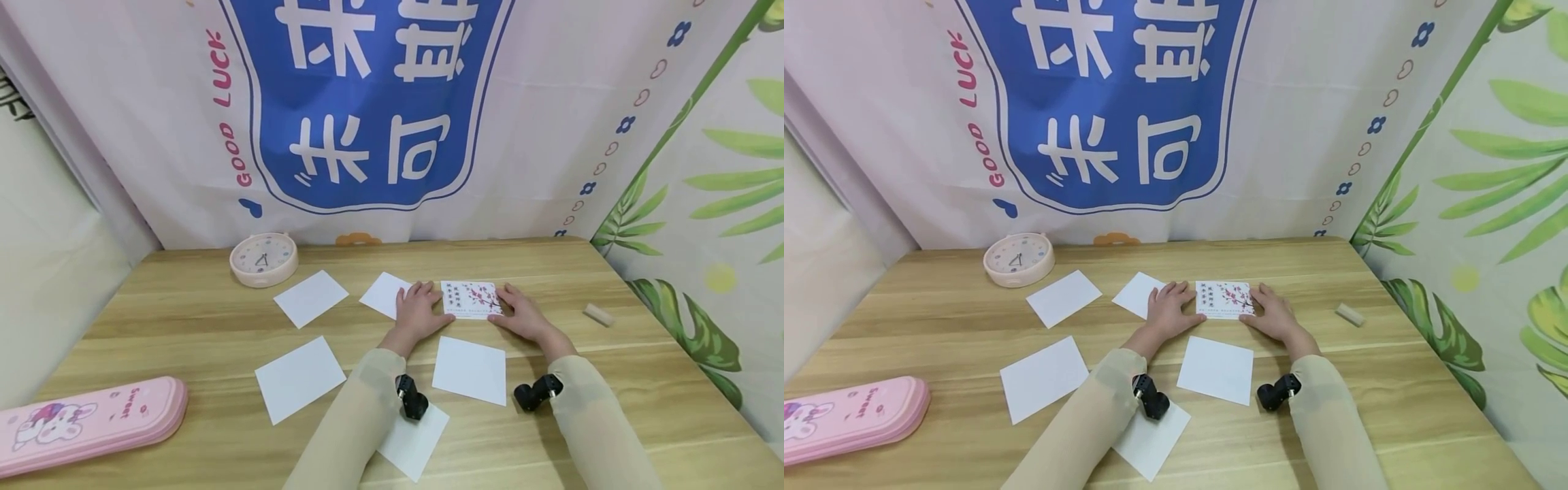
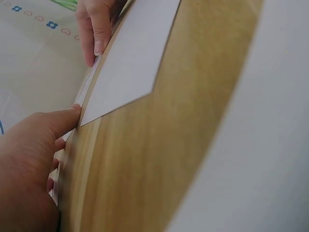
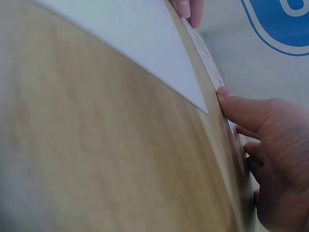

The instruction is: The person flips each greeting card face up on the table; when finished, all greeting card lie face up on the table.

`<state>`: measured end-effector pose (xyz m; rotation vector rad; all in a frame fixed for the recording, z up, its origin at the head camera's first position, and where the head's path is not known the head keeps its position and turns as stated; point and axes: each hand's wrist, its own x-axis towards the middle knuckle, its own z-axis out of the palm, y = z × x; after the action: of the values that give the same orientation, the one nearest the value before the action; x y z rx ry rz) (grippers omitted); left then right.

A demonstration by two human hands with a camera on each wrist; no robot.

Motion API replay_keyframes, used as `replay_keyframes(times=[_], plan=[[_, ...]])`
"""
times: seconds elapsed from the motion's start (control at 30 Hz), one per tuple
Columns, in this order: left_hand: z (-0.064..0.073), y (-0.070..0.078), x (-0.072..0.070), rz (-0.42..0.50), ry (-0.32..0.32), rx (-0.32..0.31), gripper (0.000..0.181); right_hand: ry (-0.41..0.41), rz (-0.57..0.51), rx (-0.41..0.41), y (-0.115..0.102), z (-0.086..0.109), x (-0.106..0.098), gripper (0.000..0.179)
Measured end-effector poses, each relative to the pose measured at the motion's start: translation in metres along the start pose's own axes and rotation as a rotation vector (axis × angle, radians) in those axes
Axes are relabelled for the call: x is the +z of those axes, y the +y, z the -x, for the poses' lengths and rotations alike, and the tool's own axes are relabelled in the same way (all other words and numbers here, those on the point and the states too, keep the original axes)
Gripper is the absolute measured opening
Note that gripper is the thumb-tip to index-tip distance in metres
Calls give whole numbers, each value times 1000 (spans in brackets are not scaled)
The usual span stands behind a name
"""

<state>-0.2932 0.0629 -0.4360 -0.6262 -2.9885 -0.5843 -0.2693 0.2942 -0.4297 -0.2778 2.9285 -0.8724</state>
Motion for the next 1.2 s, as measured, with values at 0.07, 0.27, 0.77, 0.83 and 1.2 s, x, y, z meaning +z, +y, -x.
replay_keyframes(times=[0.07,0.27,0.77,0.83,1.2], plan=[[0,0,0,-5,-6,2,59,1,22,-2,1,0,0,70],[-1,2,-1,-2,-32,-7,58,-13,86,22,6,1,-1,69],[0,6,-3,6,-65,-33,59,-24,84,42,3,3,-3,64],[0,5,-3,10,-64,-35,59,-23,85,42,3,2,-3,63],[-2,6,-4,59,-27,-29,59,0,23,46,0,1,-7,66]])
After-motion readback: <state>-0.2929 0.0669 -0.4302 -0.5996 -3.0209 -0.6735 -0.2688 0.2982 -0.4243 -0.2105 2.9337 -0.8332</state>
